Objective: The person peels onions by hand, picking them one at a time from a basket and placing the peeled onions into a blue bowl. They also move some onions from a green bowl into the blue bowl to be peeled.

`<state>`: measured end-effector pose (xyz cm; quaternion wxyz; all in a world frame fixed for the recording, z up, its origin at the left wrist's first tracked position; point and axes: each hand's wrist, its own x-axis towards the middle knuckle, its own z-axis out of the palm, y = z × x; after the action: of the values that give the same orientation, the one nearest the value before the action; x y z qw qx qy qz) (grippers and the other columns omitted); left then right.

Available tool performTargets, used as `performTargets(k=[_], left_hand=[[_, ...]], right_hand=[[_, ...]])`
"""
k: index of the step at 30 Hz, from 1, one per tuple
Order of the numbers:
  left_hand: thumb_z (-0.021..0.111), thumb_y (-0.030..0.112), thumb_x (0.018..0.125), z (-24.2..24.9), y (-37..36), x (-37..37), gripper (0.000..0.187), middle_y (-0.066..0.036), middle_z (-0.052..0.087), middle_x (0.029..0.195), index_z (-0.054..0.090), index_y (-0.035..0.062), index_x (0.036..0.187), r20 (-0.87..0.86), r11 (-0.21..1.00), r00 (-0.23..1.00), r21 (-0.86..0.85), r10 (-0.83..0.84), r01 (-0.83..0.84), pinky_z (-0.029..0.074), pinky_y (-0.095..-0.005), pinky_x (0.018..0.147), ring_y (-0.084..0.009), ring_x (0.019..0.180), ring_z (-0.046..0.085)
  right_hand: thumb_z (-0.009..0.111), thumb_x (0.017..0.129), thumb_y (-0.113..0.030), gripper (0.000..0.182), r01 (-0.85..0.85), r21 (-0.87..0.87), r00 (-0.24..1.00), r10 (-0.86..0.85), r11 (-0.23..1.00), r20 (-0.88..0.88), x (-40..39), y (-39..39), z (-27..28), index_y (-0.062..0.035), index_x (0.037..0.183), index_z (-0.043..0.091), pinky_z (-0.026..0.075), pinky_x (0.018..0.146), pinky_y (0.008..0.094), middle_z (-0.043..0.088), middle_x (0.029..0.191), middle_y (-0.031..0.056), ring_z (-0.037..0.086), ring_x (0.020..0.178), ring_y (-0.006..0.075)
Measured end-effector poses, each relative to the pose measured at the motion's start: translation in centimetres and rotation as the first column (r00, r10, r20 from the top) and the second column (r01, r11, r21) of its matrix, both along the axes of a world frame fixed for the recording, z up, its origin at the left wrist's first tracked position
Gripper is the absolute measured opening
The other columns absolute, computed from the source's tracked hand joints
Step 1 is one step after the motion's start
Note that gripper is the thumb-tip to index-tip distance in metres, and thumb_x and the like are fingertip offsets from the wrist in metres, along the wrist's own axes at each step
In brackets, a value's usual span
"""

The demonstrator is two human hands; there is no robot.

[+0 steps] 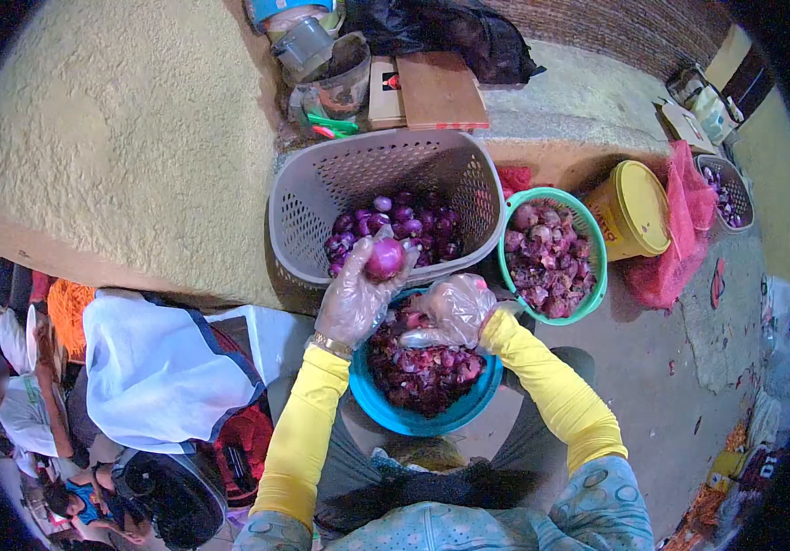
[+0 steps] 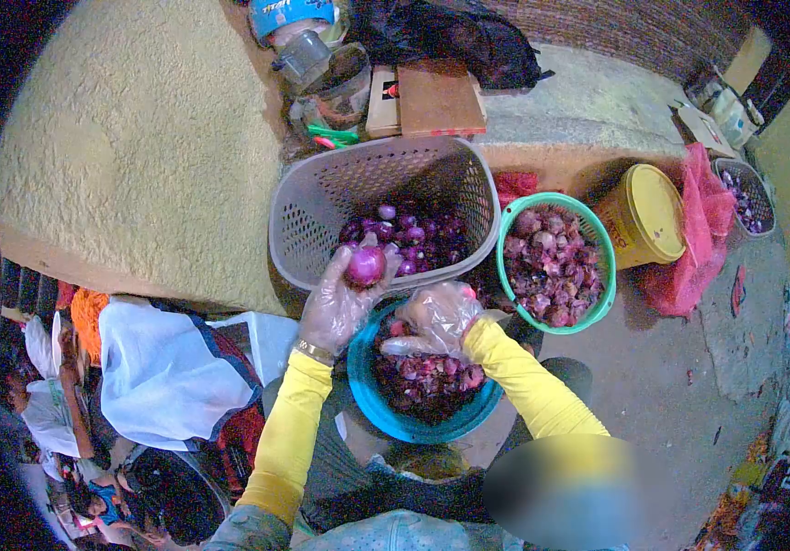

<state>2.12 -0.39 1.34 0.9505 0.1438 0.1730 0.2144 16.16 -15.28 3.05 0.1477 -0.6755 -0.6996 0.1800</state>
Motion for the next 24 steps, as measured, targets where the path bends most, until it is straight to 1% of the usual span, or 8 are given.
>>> performTargets(k=[6,8,10,14,17,19,21,24], left_hand=[[0.064,0.016,0.101,-1.4,1.0,0.0,0.035,-0.017,0.056,0.125,0.050,-0.0016,0.128,-0.025,0.991,0.997,-0.111,0.070,-0.073,0.052,-0.0539,0.108,-0.0363,0.121,0.057],[0.064,0.016,0.101,-0.9,0.8,-0.1,0.035,-0.017,0.056,0.125,0.050,-0.0017,0.127,-0.041,0.993,0.995,-0.077,0.088,-0.091,0.053,-0.0548,0.107,-0.0357,0.120,0.057],[0.064,0.016,0.101,-0.8,0.8,-0.2,0.035,-0.017,0.056,0.124,0.050,-0.0018,0.127,-0.057,0.993,0.993,-0.042,0.105,-0.108,0.053,-0.0556,0.107,-0.0351,0.119,0.057],[0.064,0.017,0.100,-1.8,1.5,-0.3,0.035,-0.016,0.057,0.124,0.050,-0.0012,0.126,-0.046,0.990,0.992,-0.067,0.120,-0.123,0.054,-0.0553,0.106,-0.0341,0.117,0.059],[0.063,0.016,0.099,-2.1,1.4,-0.3,0.036,-0.017,0.057,0.126,0.050,-0.0018,0.128,-0.052,0.988,0.990,-0.074,0.129,-0.133,0.053,-0.0548,0.106,-0.0365,0.120,0.058],[0.062,0.016,0.099,-2.1,1.4,-0.4,0.038,-0.019,0.057,0.129,0.051,-0.0025,0.130,-0.063,0.988,0.988,-0.063,0.139,-0.143,0.051,-0.0545,0.108,-0.0391,0.123,0.056],[0.065,0.018,0.099,-1.9,1.4,-0.4,0.034,-0.015,0.059,0.124,0.053,0.0001,0.126,-0.052,0.996,0.997,-0.061,0.060,-0.063,0.056,-0.0505,0.101,-0.0320,0.116,0.060],[0.064,0.018,0.100,-1.5,1.2,-0.4,0.034,-0.015,0.060,0.124,0.055,0.0007,0.127,-0.062,0.997,0.996,-0.045,0.057,-0.060,0.056,-0.0482,0.100,-0.0308,0.116,0.060]], right_hand=[[0.055,0.095,-0.059,0.054,0.033,0.041,0.999,-0.033,0.999,-0.020,0.4,0.1,-0.9,-0.0097,0.088,0.076,0.053,0.071,0.0520,0.070,0.081,0.0207,0.069,0.076,0.0400],[0.053,0.097,-0.056,0.054,0.036,0.042,0.999,-0.036,0.998,-0.002,0.7,0.1,-1.6,-0.0083,0.088,0.076,0.053,0.072,0.0524,0.070,0.082,0.0218,0.069,0.077,0.0405],[0.051,0.099,-0.054,0.055,0.059,0.182,0.992,-0.037,0.982,-0.124,0.8,0.1,-2.3,-0.0068,0.087,0.075,0.053,0.073,0.0534,0.069,0.081,0.0223,0.069,0.077,0.0410],[0.050,0.099,-0.054,0.055,0.081,0.151,0.993,-0.067,0.985,-0.095,0.9,0.1,-2.1,-0.0068,0.088,0.074,0.053,0.074,0.0534,0.069,0.081,0.0218,0.068,0.077,0.0416],[0.053,0.098,-0.050,0.047,0.067,0.044,0.997,-0.065,0.997,-0.050,0.8,0.1,-1.4,-0.0089,0.098,0.077,0.053,0.076,0.0520,0.071,0.085,0.0206,0.069,0.080,0.0417],[0.057,0.094,-0.056,0.051,0.093,0.060,0.996,-0.092,0.994,-0.022,0.7,0.0,-1.6,-0.0096,0.091,0.078,0.053,0.074,0.0506,0.071,0.082,0.0201,0.069,0.079,0.0396],[0.060,0.091,-0.060,0.053,0.107,0.036,0.994,-0.106,0.994,-0.017,0.7,0.0,-1.3,-0.0100,0.087,0.079,0.053,0.071,0.0499,0.070,0.079,0.0193,0.070,0.076,0.0384],[0.067,0.082,-0.068,0.059,0.122,0.004,0.992,-0.122,0.992,-0.013,0.9,0.1,-0.9,-0.0107,0.082,0.079,0.052,0.067,0.0483,0.069,0.072,0.0178,0.069,0.070,0.0361]])
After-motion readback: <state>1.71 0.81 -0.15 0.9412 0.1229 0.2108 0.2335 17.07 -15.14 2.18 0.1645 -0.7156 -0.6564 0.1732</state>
